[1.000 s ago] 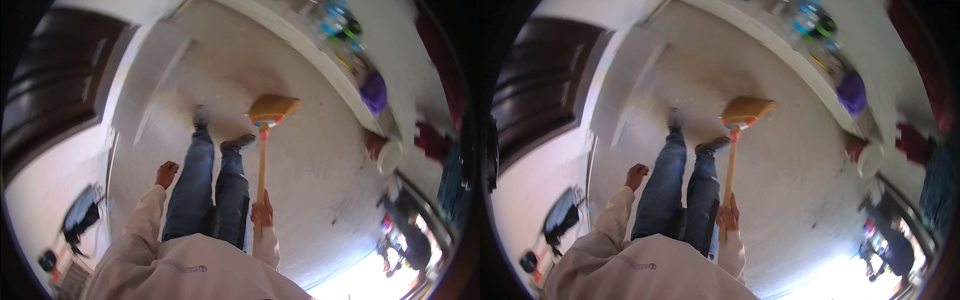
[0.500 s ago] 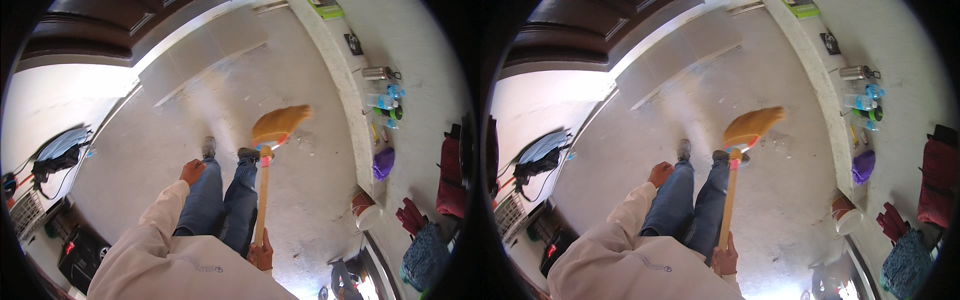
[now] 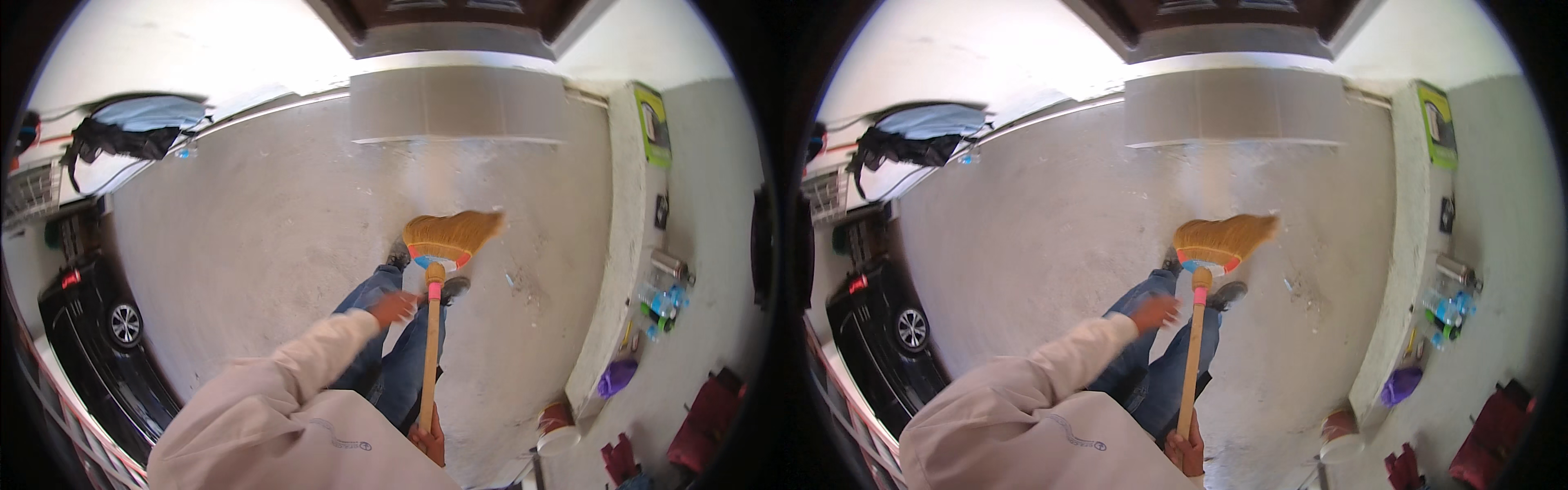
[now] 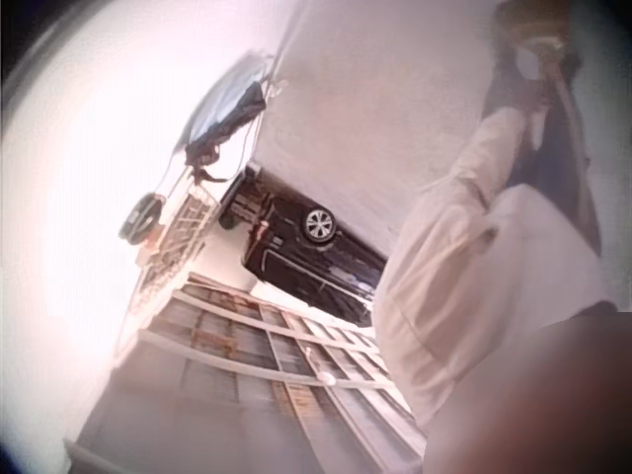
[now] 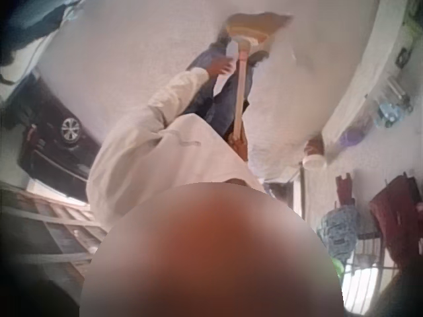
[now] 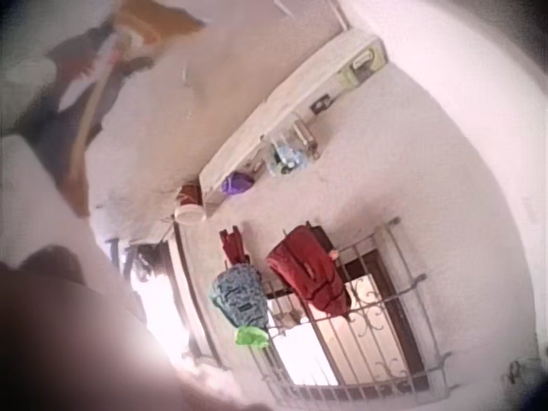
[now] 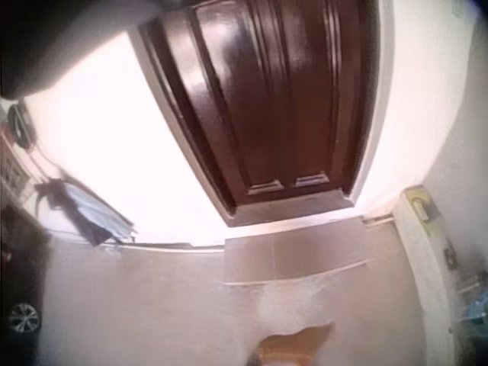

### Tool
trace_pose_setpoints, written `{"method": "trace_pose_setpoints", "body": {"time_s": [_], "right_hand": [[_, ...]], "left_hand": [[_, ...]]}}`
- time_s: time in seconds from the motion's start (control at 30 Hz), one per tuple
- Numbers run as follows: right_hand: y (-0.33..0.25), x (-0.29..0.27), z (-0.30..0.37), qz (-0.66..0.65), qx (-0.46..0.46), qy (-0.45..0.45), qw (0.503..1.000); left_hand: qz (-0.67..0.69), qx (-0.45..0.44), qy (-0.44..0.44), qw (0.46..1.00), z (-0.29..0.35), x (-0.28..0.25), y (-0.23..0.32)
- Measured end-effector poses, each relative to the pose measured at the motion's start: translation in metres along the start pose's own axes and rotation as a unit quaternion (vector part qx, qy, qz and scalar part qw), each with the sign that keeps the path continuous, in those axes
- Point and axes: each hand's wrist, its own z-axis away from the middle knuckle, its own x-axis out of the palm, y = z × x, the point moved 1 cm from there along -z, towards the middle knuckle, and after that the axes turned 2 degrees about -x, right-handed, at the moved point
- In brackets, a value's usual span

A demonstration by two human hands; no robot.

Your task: The person sweeps a concrete floor with a broom, moving debris toward a central pile. They briefly move a box on a ledge to sweep underneath it, then use a dustpan to collect the swept debris.

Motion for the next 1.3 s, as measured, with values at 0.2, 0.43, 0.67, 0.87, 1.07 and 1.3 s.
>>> {"method": "trace_pose_setpoints", "body": {"time_s": [0.2, 0.43, 0.67, 0.87, 1.07, 1.3], "right_hand": [[-0.016, -0.048, 0.007, 0.294, 0.110, 0.060, 0.947], [0.004, -0.118, -0.005, 0.571, -0.159, 0.347, 0.727], [-0.036, -0.148, -0.072, 0.254, -0.161, 0.323, 0.897], [-0.129, -0.159, -0.187, 0.194, -0.268, 0.340, 0.881], [-0.195, -0.129, -0.337, 0.116, -0.303, 0.329, 0.887], [-0.131, -0.098, -0.409, 0.354, -0.244, 0.356, 0.830]], "left_hand": [[0.339, -0.092, 0.178, 0.919, -0.028, 0.113, -0.010], [-0.149, -0.008, 0.307, 0.940, -0.065, 0.210, -0.004], [-0.049, 0.295, 0.074, 0.951, -0.112, 0.144, -0.020], [-0.167, 0.079, 0.331, 0.925, 0.012, -0.075, -0.111], [-0.063, -0.111, 0.456, 0.881, 0.122, -0.152, -0.153], [-0.134, -0.091, 0.340, 0.926, 0.112, -0.104, -0.144]]}}
